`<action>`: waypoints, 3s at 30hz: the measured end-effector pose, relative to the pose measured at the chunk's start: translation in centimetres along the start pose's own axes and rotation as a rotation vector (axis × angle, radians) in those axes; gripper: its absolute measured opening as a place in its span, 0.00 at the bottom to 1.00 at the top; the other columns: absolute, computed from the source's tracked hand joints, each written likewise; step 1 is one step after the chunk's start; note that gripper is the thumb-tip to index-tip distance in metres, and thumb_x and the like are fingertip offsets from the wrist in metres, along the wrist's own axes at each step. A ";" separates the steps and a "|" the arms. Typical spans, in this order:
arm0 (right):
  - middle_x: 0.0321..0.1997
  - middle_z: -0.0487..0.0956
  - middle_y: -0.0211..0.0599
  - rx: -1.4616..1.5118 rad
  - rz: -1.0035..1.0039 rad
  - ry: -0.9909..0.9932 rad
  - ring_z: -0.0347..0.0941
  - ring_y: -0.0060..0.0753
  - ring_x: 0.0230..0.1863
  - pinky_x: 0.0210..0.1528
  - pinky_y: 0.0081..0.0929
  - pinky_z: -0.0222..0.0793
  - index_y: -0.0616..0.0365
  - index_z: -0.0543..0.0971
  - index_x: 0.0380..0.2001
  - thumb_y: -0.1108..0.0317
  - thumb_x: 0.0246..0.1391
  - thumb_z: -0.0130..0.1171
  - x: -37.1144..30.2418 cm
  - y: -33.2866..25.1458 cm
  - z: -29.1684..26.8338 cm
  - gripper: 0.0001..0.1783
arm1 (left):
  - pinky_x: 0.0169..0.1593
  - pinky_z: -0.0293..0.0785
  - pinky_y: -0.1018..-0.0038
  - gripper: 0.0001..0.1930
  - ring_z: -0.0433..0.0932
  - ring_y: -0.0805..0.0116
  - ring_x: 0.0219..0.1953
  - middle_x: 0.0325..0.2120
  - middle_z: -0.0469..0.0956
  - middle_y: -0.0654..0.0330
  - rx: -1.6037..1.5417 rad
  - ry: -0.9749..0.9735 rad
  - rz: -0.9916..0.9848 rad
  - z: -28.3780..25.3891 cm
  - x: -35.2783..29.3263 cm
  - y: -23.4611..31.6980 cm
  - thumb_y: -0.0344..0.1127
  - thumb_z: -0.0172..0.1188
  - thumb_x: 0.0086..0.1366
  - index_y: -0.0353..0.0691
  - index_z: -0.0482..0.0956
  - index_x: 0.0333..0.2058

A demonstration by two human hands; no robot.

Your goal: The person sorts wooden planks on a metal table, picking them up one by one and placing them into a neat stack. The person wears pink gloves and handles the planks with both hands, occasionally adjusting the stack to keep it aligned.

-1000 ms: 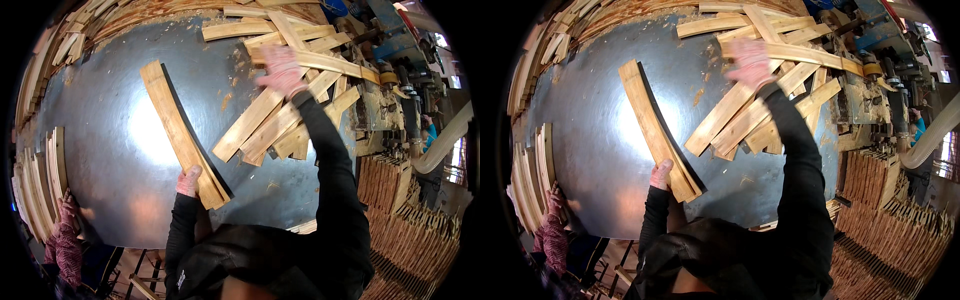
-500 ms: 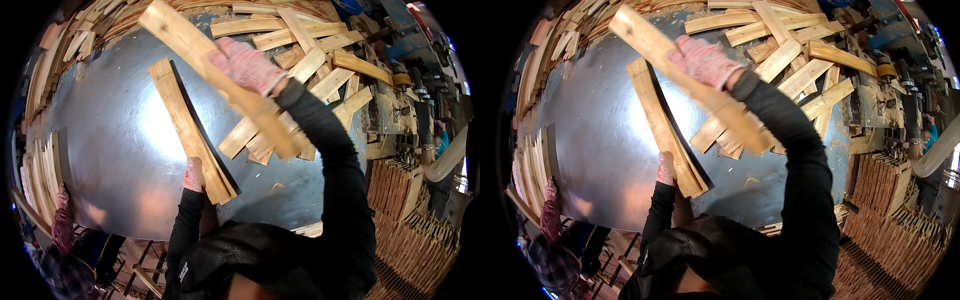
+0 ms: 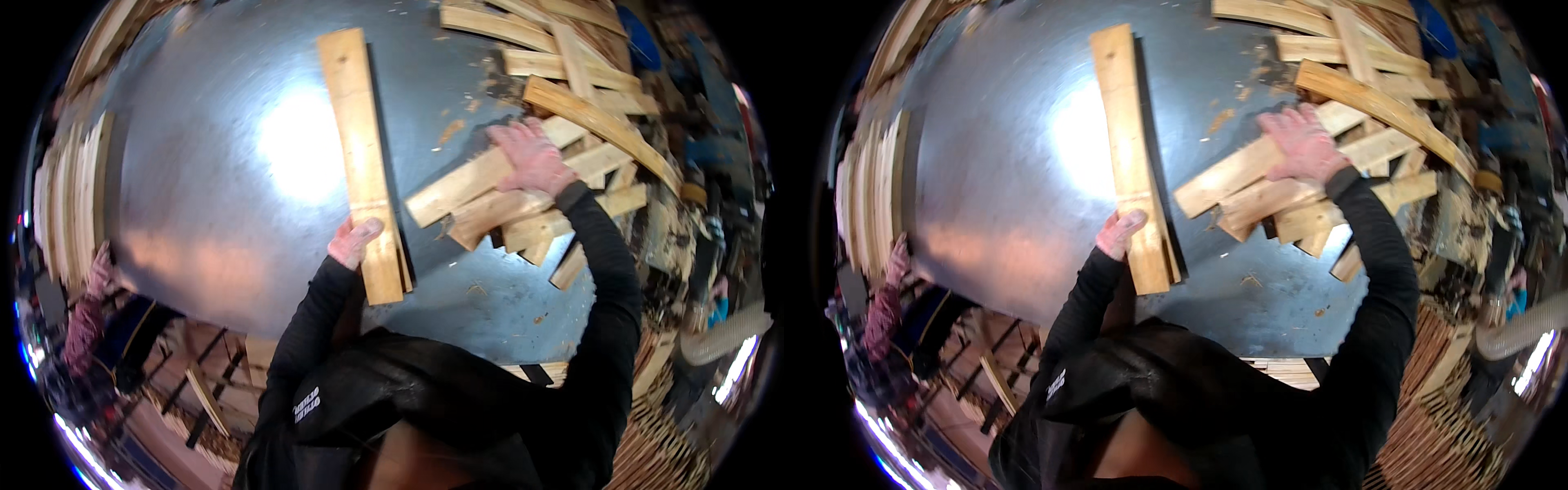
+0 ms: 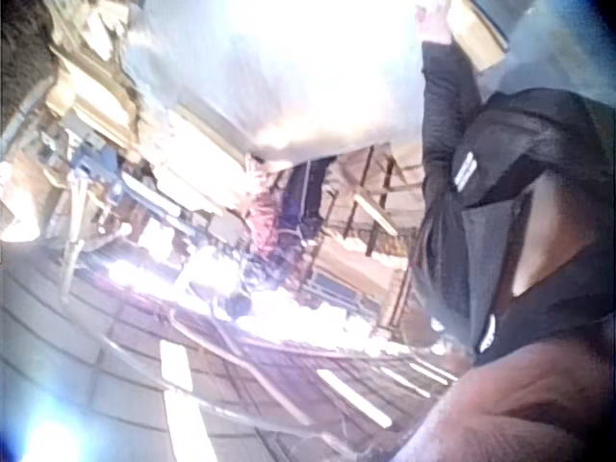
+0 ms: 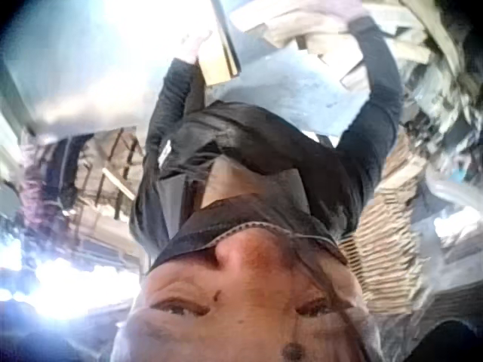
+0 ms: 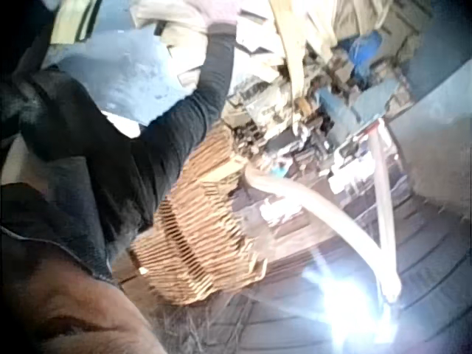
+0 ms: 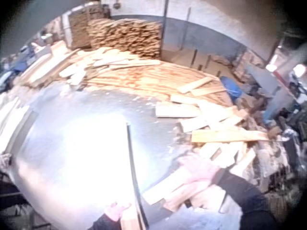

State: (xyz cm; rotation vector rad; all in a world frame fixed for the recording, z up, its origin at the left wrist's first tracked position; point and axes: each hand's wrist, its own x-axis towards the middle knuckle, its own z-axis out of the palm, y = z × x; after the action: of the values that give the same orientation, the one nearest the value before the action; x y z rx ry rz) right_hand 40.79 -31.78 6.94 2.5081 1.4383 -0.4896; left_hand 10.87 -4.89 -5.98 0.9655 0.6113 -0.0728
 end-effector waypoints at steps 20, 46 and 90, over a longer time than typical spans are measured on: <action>0.46 0.78 0.58 0.688 0.046 0.117 0.78 0.51 0.47 0.51 0.42 0.72 0.65 0.77 0.47 0.42 0.64 0.43 18.7 -25.8 -9.1 0.33 | 0.57 0.66 0.72 0.37 0.71 0.67 0.52 0.49 0.73 0.59 0.174 0.337 0.220 -1.2 1.3 2.6 0.51 0.65 0.60 0.38 0.61 0.61; 0.55 0.73 0.52 1.002 0.157 0.633 0.67 0.53 0.60 0.65 0.42 0.60 0.56 0.71 0.60 0.45 0.54 0.60 18.7 -23.9 -2.0 0.36 | 0.55 0.73 0.68 0.30 0.75 0.66 0.48 0.47 0.75 0.57 -0.259 0.299 0.102 -0.5 -0.4 6.0 0.43 0.60 0.66 0.38 0.62 0.61; 0.48 0.80 0.47 0.027 -0.325 0.496 0.76 0.48 0.49 0.55 0.43 0.71 0.63 0.76 0.48 0.55 0.60 0.50 13.9 -21.7 -1.5 0.23 | 0.56 0.67 0.55 0.51 0.71 0.57 0.45 0.42 0.70 0.54 -0.385 0.300 -0.029 -12.6 0.2 24.3 0.74 0.48 0.59 0.33 0.57 0.65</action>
State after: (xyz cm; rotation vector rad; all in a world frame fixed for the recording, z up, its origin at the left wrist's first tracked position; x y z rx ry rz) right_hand 28.83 -9.37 2.66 2.5351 2.0410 0.0847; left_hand 13.14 19.19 6.79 0.5966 0.8786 0.1628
